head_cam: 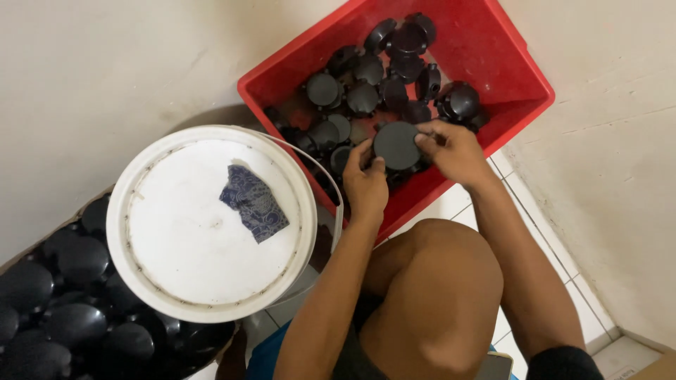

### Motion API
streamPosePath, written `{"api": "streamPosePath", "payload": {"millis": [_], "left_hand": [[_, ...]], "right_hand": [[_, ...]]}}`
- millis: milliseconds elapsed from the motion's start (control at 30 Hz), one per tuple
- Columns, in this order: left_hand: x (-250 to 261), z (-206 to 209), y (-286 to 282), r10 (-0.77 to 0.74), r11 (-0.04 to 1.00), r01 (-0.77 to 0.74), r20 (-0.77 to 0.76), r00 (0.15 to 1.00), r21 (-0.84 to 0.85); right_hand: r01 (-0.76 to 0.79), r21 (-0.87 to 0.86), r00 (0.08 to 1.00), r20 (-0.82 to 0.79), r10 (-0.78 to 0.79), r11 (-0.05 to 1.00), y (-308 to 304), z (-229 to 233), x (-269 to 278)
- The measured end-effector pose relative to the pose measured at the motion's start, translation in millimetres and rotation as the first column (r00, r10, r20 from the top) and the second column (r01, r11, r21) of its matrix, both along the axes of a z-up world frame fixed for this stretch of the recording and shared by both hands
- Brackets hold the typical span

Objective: Cleaning black plastic components with a cloth and transferring them from a box to a bin

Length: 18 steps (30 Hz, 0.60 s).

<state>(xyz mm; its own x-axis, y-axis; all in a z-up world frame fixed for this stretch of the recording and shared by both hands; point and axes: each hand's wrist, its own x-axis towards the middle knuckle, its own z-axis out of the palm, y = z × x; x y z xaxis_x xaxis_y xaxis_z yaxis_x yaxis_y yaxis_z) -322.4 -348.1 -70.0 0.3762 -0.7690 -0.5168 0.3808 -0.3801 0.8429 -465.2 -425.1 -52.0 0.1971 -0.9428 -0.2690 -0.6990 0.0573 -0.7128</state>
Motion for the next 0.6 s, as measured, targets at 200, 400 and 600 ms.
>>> {"api": "streamPosePath", "payload": {"millis": [200, 400, 600], "left_hand": [[57, 59, 13, -0.010, 0.976, 0.044, 0.159, 0.987, -0.212], [132, 86, 62, 0.119, 0.923, -0.047, 0.169, 0.978, -0.381], [208, 124, 132, -0.030, 0.956, 0.135, 0.370, 0.928, -0.262]], "right_hand": [[-0.200, -0.134, 0.969, 0.117, 0.216, 0.971, 11, 110, 40], [-0.429, -0.238, 0.902, -0.054, 0.429, 0.872, 33, 166, 109], [-0.624, -0.239, 0.772, -0.038, 0.635, 0.744, 64, 138, 194]]}}
